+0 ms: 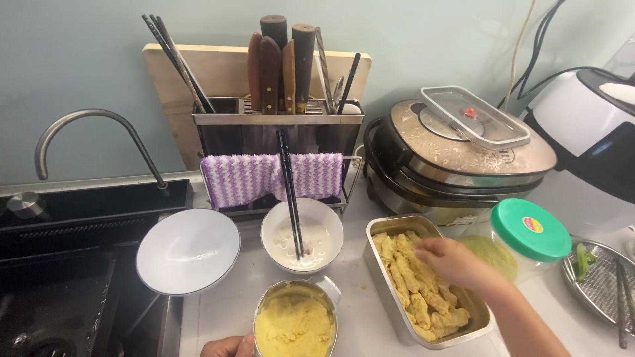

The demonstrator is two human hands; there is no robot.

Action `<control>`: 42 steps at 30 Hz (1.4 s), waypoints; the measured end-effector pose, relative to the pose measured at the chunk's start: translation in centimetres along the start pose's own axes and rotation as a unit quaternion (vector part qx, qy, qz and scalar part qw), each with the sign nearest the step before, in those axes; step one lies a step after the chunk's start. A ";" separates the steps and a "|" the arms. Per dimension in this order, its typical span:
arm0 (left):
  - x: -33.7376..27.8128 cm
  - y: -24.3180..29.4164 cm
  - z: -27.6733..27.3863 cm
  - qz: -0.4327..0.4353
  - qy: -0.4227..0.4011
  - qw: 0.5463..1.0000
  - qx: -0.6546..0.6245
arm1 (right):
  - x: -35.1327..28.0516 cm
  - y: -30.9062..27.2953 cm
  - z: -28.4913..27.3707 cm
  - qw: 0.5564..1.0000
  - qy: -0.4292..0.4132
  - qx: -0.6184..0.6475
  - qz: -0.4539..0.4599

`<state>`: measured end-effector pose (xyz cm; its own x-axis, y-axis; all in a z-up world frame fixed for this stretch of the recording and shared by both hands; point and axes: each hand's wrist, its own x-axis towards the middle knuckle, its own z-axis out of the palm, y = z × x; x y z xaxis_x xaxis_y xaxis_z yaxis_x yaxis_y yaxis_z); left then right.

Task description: Battering pieces of meat or fish using chopsticks and a pot of yellow batter.

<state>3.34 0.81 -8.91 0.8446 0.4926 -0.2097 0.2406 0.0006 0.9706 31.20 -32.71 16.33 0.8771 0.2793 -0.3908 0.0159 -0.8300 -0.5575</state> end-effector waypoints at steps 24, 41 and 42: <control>-2.4 2.8 -1.4 0.039 -0.021 0.998 -0.039 | 7.2 -21.0 10.0 0.962 -0.032 0.044 -0.267; -4.0 5.3 -1.7 0.120 -0.004 0.993 0.002 | -4.1 -18.0 8.1 0.851 0.026 -0.100 -0.514; -4.0 5.3 -1.8 0.120 -0.002 0.993 0.002 | -3.3 -17.4 8.7 0.851 0.025 -0.100 -0.515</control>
<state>0.37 0.39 -2.69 0.8800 0.4742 0.0266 0.0346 -0.1198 0.9922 23.85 -14.99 20.95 0.3668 0.8918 0.2648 0.8660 -0.2233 -0.4475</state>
